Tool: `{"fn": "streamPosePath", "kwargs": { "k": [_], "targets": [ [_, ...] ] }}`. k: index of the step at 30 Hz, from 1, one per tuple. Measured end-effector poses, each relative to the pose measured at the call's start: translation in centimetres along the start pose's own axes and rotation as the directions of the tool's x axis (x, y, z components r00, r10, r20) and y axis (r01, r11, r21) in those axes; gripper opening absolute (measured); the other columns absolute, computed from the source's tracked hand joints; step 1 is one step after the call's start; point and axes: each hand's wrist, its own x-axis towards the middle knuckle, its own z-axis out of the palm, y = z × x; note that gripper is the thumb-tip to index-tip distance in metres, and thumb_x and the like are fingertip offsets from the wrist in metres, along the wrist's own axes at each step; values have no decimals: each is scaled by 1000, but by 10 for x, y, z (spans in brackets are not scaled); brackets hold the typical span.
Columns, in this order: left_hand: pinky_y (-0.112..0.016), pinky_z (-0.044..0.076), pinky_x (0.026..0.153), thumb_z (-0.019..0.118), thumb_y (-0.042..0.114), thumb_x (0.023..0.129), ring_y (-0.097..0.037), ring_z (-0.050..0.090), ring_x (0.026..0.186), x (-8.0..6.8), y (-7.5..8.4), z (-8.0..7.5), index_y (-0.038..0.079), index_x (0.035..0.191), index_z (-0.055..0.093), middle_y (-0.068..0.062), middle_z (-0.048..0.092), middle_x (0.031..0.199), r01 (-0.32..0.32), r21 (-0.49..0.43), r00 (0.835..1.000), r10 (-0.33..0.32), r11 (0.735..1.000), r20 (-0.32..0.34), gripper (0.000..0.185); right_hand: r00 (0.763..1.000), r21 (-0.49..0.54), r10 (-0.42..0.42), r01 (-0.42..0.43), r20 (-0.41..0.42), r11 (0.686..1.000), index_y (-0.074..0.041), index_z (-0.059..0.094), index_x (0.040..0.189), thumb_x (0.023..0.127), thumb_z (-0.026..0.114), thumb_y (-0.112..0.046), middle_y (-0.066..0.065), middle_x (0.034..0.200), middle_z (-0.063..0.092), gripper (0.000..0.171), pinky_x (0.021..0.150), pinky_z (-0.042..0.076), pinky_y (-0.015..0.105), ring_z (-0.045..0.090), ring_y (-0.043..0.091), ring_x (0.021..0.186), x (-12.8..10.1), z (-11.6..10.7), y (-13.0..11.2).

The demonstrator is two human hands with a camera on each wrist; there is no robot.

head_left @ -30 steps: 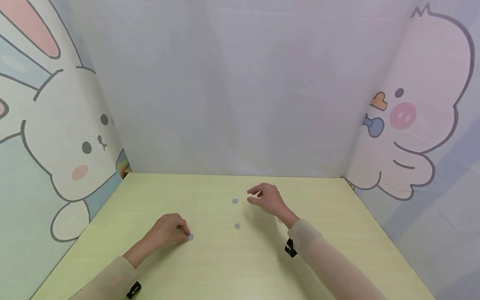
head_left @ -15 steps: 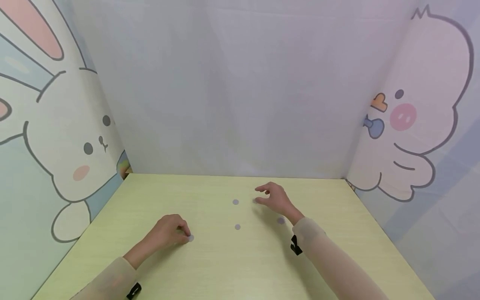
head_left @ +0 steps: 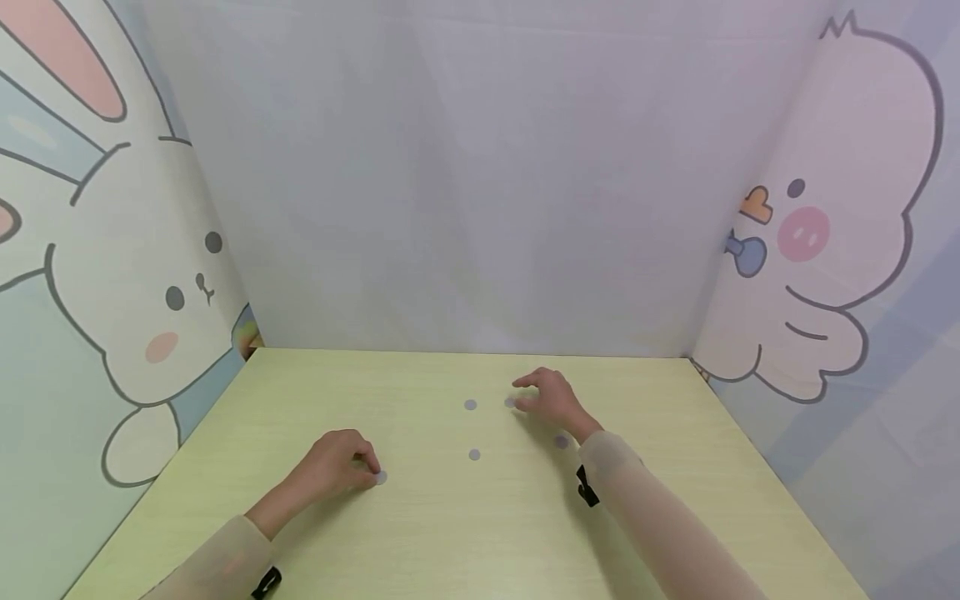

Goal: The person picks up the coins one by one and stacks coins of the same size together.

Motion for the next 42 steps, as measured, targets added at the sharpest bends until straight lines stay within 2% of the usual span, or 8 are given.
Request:
{"fn": "streamPosePath", "kwargs": {
  "k": [8, 20, 31, 42],
  "targets": [
    [-37, 49, 78, 94, 15, 80, -14, 58, 83, 0, -1, 0, 23, 77, 77, 9, 67, 85, -3, 0, 1000, 3, 1000, -7, 19, 999, -53, 27, -26, 18, 998, -14, 80, 122, 91, 85, -17, 12, 123, 73, 32, 105, 47, 55, 63, 36, 117, 7, 12, 9],
    [-37, 50, 79, 94, 16, 81, -14, 60, 84, 0, -1, -1, 23, 78, 77, 9, 67, 86, -14, -5, 1000, 14, 1000, -2, 18, 999, -91, 19, -16, 33, 996, -15, 82, 119, 94, 83, -23, 5, 113, 75, 27, 100, 47, 53, 63, 30, 108, 8, 16, 10],
    [-38, 51, 80, 93, 18, 82, -15, 61, 86, -1, -3, -1, 23, 79, 78, 9, 68, 88, -25, -30, 1000, 25, 999, 3, 16, 998, -74, 61, -58, 34, 996, -19, 84, 116, 95, 83, -30, 4, 116, 72, 24, 103, 43, 54, 59, 30, 111, 11, 18, 10],
    [-39, 51, 80, 93, 17, 82, -16, 61, 86, -1, 0, -3, 23, 79, 79, 8, 68, 87, -20, -31, 1000, 20, 999, 10, 15, 999, -144, 40, -35, 29, 989, -19, 85, 111, 94, 84, -32, 5, 117, 75, 22, 103, 44, 59, 61, 33, 114, 13, 17, 6]
  ]
}}
